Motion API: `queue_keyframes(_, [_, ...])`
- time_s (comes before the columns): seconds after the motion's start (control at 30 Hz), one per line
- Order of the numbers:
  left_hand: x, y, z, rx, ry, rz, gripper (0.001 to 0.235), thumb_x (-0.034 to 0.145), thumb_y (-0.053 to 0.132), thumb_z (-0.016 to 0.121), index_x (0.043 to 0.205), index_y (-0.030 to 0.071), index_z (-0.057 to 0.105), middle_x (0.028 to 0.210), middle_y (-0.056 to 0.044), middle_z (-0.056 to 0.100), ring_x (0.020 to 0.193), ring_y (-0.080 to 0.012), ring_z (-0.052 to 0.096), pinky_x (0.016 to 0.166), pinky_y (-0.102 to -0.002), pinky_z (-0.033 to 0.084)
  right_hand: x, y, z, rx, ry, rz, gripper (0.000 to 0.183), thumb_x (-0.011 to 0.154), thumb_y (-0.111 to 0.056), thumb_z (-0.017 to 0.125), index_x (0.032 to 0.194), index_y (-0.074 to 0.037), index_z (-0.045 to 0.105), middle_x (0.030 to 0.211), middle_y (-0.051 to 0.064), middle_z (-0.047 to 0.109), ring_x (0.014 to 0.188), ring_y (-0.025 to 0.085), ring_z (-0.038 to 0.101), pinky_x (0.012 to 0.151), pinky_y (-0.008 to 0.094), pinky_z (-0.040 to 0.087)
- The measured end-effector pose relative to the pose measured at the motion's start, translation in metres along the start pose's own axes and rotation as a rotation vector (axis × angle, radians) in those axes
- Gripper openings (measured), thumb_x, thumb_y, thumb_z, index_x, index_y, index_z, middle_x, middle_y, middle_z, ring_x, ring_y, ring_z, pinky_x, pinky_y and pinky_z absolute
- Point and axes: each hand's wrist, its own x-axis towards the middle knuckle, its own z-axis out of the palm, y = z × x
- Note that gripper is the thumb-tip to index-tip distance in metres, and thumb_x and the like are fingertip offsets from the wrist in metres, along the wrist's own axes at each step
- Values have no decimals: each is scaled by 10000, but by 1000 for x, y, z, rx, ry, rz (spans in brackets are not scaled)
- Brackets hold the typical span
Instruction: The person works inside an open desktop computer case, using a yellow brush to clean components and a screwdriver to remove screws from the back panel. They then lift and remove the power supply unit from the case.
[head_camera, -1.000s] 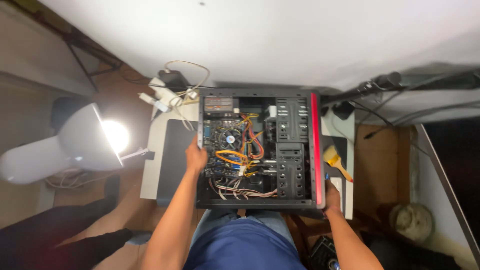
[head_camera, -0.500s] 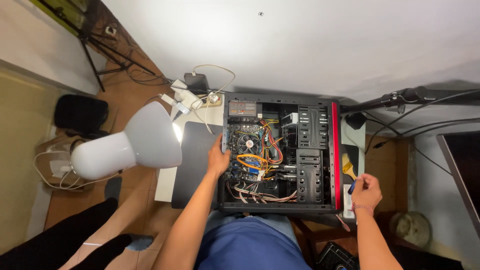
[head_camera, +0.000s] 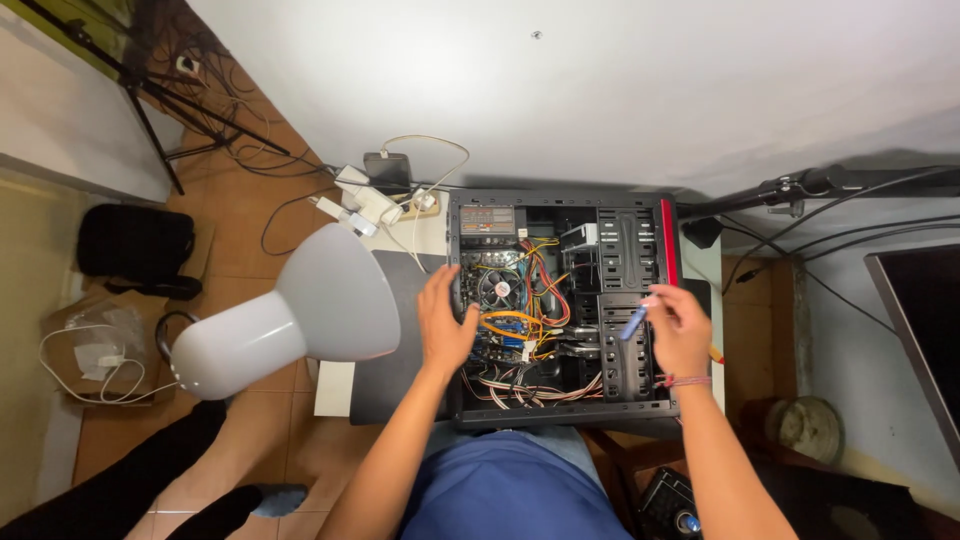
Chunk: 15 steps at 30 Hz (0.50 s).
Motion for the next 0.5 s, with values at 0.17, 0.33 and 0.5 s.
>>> queue_keyframes(0.17, [-3,23,-4,19,-58,132,552,789,85,754,1318,105,598,1470,-157,499,1345,-411,445,1148,-476,354,-15,1,66,132,-236,35,207,1011,-129,634,1180,-11,654,958,70,742,845,112,703,753,238,559])
queue_keyframes(0.33, [13,-20,13,-61,11,101,542,786,53,727,1311,108,603,1476,-182,469,1318,-385,468,1114,-471,382,-30,-8,115,395,-432,303,193,1007,-130,559,1172,-31,549,910,71,693,787,174,771,700,284,634])
queue_keyframes(0.5, [47,-57,19,-312,-8,-246,540,865,175,720,1374,111,551,1322,-127,569,1157,-201,575,986,-362,499,-42,-3,140,199,-529,307,183,1016,-129,530,1181,-64,577,928,65,642,649,164,704,591,277,570])
